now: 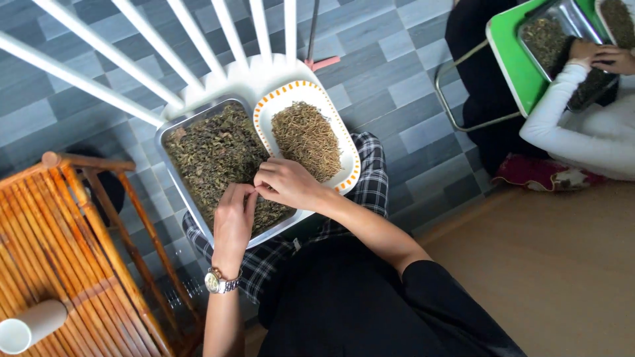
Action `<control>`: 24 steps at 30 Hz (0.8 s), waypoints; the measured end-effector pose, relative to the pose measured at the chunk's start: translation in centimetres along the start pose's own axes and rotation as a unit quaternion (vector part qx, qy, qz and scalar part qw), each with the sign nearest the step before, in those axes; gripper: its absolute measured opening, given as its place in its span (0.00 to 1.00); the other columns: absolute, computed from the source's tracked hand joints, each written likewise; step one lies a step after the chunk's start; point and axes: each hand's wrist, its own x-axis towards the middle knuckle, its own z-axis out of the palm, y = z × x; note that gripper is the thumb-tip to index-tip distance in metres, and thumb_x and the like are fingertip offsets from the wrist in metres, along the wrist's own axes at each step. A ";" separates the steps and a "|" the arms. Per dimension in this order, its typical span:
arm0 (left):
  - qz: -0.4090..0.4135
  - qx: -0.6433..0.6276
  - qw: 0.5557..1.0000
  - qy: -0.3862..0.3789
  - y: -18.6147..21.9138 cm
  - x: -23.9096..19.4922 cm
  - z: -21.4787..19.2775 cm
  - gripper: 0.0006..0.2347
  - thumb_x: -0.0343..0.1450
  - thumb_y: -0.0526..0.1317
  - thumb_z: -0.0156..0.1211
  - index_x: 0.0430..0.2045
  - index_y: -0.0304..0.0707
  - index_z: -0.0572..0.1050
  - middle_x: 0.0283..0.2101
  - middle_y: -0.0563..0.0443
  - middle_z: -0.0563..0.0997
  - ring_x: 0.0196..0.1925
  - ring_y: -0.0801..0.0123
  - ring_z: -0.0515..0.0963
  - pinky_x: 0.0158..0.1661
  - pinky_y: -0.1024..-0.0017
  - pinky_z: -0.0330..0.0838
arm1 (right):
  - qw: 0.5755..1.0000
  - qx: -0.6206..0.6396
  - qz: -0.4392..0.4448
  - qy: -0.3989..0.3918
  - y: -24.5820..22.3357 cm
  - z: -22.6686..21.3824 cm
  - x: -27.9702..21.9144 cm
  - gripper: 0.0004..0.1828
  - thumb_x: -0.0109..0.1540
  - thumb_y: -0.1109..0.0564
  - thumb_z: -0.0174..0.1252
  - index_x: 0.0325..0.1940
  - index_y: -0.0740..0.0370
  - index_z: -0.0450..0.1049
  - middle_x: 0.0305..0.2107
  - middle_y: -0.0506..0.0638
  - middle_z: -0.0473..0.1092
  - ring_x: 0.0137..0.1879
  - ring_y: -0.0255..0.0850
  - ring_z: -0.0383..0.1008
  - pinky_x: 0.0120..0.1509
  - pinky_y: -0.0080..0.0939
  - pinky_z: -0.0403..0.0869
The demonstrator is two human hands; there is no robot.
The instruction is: The person sits on the floor and sorts dried herbs by hand, picking through a metal tray and transferring selected pieces into a white bowl. The hands continuously sift through the herbs, separating them into two distinct piles.
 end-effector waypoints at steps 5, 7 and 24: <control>-0.028 0.018 0.999 -0.025 1.1 0.2 -0.4 0.03 0.77 0.34 0.59 0.35 0.35 0.76 0.35 0.48 0.76 0.38 0.50 0.81 0.31 0.62 0.75 | 1.000 -0.016 0.020 0.001 0.9 -1.4 -2.0 0.09 0.62 0.62 0.60 0.27 0.56 0.70 0.22 0.46 0.68 0.34 0.45 0.76 0.38 0.39 0.76; -0.013 0.078 0.997 -0.003 -0.3 0.3 0.5 0.04 0.76 0.37 0.61 0.40 0.38 0.77 0.40 0.49 0.75 0.42 0.54 0.79 0.37 0.63 0.75 | 0.999 -0.014 0.050 0.011 1.6 -2.6 -3.1 0.08 0.62 0.62 0.60 0.28 0.56 0.72 0.23 0.47 0.70 0.35 0.43 0.76 0.40 0.38 0.76; 0.034 0.338 0.941 -0.011 -2.6 5.6 1.9 0.22 0.65 0.40 0.73 0.54 0.41 0.75 0.55 0.47 0.75 0.58 0.57 0.73 0.47 0.61 0.74 | 0.988 -0.050 0.132 0.065 3.2 -7.7 -6.4 0.02 0.63 0.59 0.64 0.38 0.53 0.77 0.26 0.46 0.71 0.39 0.46 0.77 0.42 0.44 0.77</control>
